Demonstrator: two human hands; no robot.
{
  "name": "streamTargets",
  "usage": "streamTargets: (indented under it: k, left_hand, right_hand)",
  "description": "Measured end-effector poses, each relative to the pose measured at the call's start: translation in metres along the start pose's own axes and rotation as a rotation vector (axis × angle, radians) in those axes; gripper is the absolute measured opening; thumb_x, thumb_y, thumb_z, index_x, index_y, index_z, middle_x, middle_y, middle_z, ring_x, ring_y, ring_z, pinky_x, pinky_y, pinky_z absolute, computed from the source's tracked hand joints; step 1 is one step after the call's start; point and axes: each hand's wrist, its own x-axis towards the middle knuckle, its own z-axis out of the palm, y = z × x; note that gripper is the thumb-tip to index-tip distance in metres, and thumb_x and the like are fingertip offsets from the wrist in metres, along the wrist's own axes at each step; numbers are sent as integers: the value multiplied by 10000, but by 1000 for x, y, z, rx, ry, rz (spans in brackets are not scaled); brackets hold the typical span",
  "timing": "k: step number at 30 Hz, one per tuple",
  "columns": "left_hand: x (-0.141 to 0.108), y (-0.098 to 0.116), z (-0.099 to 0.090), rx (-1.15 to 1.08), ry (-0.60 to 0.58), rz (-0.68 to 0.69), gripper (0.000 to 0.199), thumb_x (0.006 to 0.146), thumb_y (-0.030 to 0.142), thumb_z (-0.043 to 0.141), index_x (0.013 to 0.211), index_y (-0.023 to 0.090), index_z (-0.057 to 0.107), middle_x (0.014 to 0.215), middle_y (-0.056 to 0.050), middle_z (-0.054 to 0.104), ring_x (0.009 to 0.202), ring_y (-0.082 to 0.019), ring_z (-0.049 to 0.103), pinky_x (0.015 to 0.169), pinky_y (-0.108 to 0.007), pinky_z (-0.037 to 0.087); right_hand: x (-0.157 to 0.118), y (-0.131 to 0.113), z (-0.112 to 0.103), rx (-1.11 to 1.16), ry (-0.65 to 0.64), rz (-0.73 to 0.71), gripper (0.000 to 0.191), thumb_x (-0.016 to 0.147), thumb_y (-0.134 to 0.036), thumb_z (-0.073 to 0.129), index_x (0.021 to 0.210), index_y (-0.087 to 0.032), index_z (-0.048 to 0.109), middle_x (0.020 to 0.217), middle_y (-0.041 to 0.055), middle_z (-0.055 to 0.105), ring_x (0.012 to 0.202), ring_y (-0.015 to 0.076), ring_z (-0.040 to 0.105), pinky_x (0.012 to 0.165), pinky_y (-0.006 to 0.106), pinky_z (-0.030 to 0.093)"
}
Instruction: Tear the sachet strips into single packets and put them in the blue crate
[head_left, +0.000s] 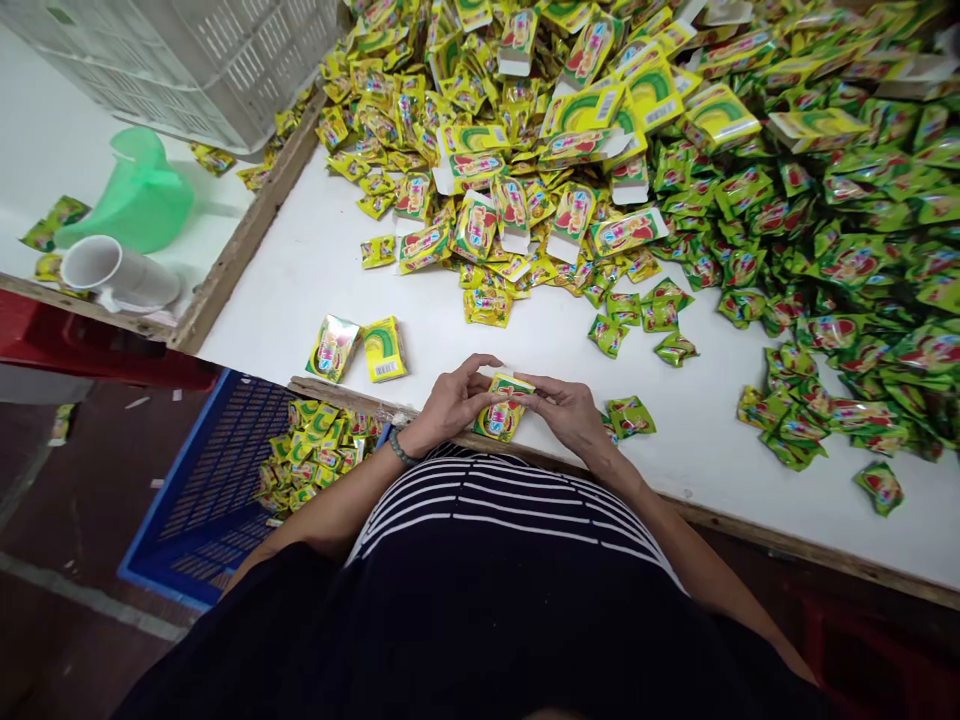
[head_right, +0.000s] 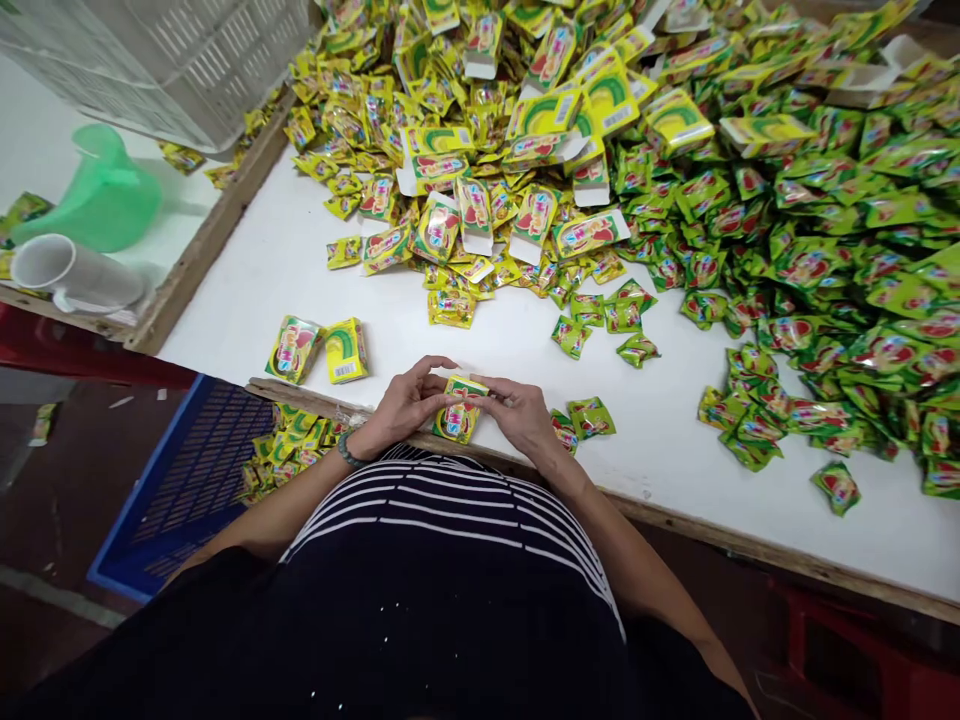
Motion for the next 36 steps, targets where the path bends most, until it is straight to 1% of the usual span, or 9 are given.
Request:
streamTargets:
  k: [6,12,15,18,23,26,30,34,36]
  left_hand:
    - [0,-1,1,64,0,21,537,782,459,711,1214,191,536,902,-58,739,813,-181,690,746,-273,517]
    - [0,-1,2,56,6,10,548,779,466,716,1217,185,543,930,-70,752,844,-192,702,763,-283,530]
    - [0,0,2,33,-13,4,511,779,462,721,1177,183,563,968,-75,755,875,-198,708,766,-277,532]
    - [0,0,2,25,-28,20,486,780,457,723,1148,174,576,1003,-88,755,907,-208,710,768,-278,535]
    - [1,-2,1,60,-26,43,492,786,465,714,1150,162,581,998,-90,759,891,-206,713,742,-273,534]
    - [1,-4,0,89,-29,46,489,799,474,695,1160,163,587,981,-78,759,878,-200,711,728,-268,533]
    - [3,-3,1,84,-25,28,490,795,474,695,1164,168,591,934,-63,755,845,-192,708,712,-267,536]
    - [3,-3,3,48,-19,25,499,774,469,718,1151,169,586,898,-57,750,817,-182,705,694,-251,536]
    - [3,-3,3,36,-22,28,498,784,470,707,1159,170,578,896,-57,747,810,-178,705,696,-251,537]
  right_hand:
    - [-4,-5,2,-74,104,-87,389,738,-451,728,1069,-249,759,1053,64,751,713,173,606,737,366,542]
    - [-2,-10,-10,-30,54,-37,322,759,-481,700,969,-250,778,938,41,765,789,199,658,796,373,543]
    - [11,-21,-30,-70,-69,-8,268,766,-466,693,869,-237,786,884,35,768,820,199,674,803,351,539]
    - [30,-34,-46,-139,-291,78,250,694,-432,741,793,-208,792,708,33,745,665,175,651,649,300,527]
    - [51,-48,-50,-245,-451,125,213,697,-368,713,779,-190,795,654,29,735,612,154,650,599,255,515]
    - [49,-50,-45,-401,-426,56,179,741,-286,655,792,-180,790,664,27,739,608,146,642,586,240,482]
    - [36,-52,-41,-621,-330,-143,180,780,-220,602,797,-192,779,716,26,746,637,155,632,604,257,444]
    - [16,-47,-35,-575,-273,-280,213,816,-212,539,794,-192,751,813,45,739,682,161,632,627,274,463]
    - [3,-40,-28,-536,-180,-334,205,818,-222,542,850,-190,742,846,58,728,687,169,629,642,294,486]
